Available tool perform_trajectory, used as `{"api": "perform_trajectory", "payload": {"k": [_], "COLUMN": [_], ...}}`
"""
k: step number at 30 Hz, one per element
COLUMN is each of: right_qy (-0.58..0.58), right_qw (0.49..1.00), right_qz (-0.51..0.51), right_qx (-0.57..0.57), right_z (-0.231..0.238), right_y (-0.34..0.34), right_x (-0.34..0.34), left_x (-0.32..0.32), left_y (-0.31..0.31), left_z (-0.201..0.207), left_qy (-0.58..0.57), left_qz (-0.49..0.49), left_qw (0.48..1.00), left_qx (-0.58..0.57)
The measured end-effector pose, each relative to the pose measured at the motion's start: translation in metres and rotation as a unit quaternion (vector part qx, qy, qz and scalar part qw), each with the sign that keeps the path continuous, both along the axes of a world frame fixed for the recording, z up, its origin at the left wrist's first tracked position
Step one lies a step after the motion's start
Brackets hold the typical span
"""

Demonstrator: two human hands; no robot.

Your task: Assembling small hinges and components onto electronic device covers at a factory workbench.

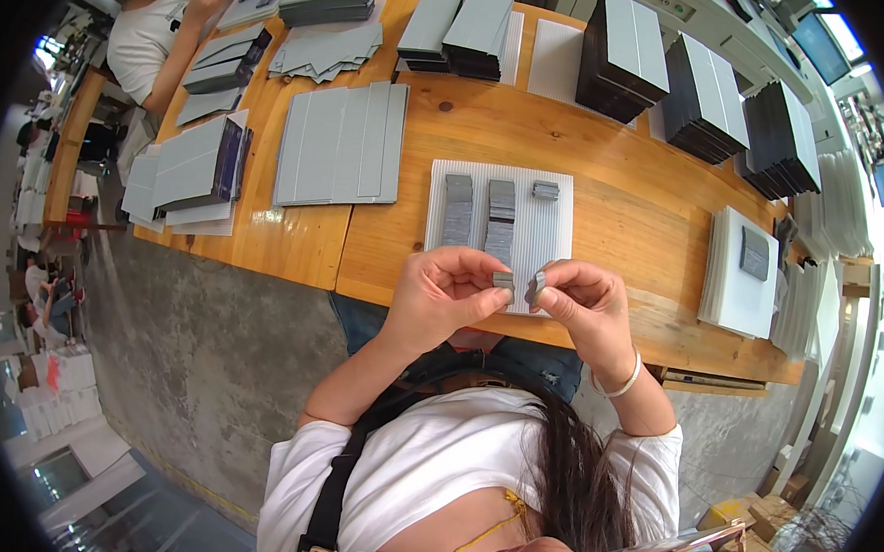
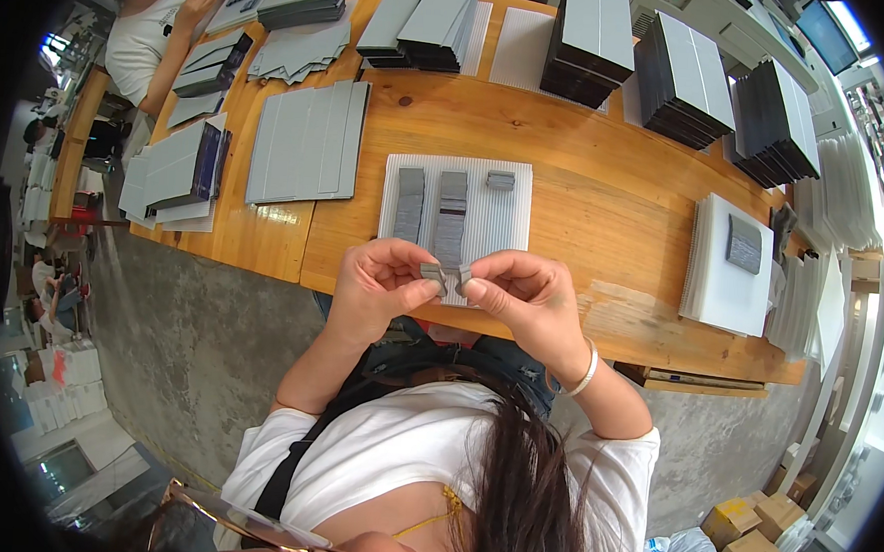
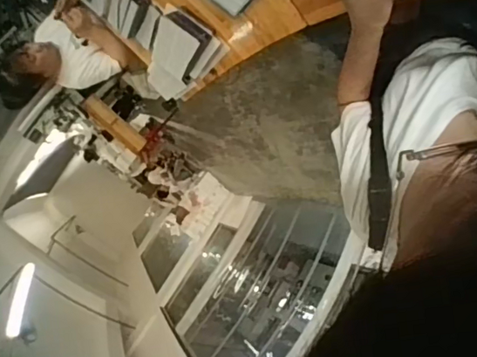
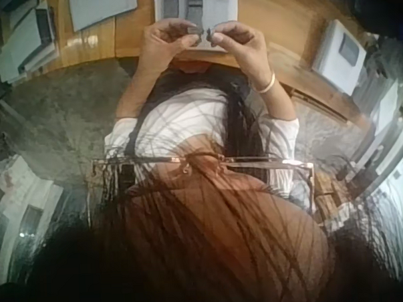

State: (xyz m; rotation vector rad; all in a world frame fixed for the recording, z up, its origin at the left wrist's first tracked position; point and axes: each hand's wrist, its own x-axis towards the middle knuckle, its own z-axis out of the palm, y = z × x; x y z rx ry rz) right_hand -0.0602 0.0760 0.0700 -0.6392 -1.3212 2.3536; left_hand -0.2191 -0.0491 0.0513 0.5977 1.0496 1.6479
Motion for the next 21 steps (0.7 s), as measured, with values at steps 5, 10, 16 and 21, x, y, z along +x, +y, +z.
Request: {"api": "perform_trajectory", "payload": {"k": [5, 10, 16, 21], "right_qy": [-0.003, -0.019, -0.009, -0.009], "right_qw": [0.977, 0.946, 0.939, 0.963], "right_qz": [-0.048, -0.077, -0.055, -0.023], "right_qx": [0.207, 0.315, 0.339, 0.268], "right_z": [0.001, 0.001, 0.001, 0.008], "right_y": [-0.005, -0.007, -0.003, -0.003], "right_x": [-0.007, -0.008, -0.008, -0.008], "left_x": [0.009, 0.013, 0.011, 0.007], "left_y": [0.004, 0.005, 0.005, 0.003], "left_z": [0.004, 0.002, 0.002, 0.008], "left_qy": [0.042, 0.089, 0.13, 0.116], "left_qz": [0.058, 0.094, 0.094, 0.034], "left_qw": [0.997, 0.99, 0.984, 0.993], "left_qx": [0.029, 0.049, 0.074, 0.009]}}
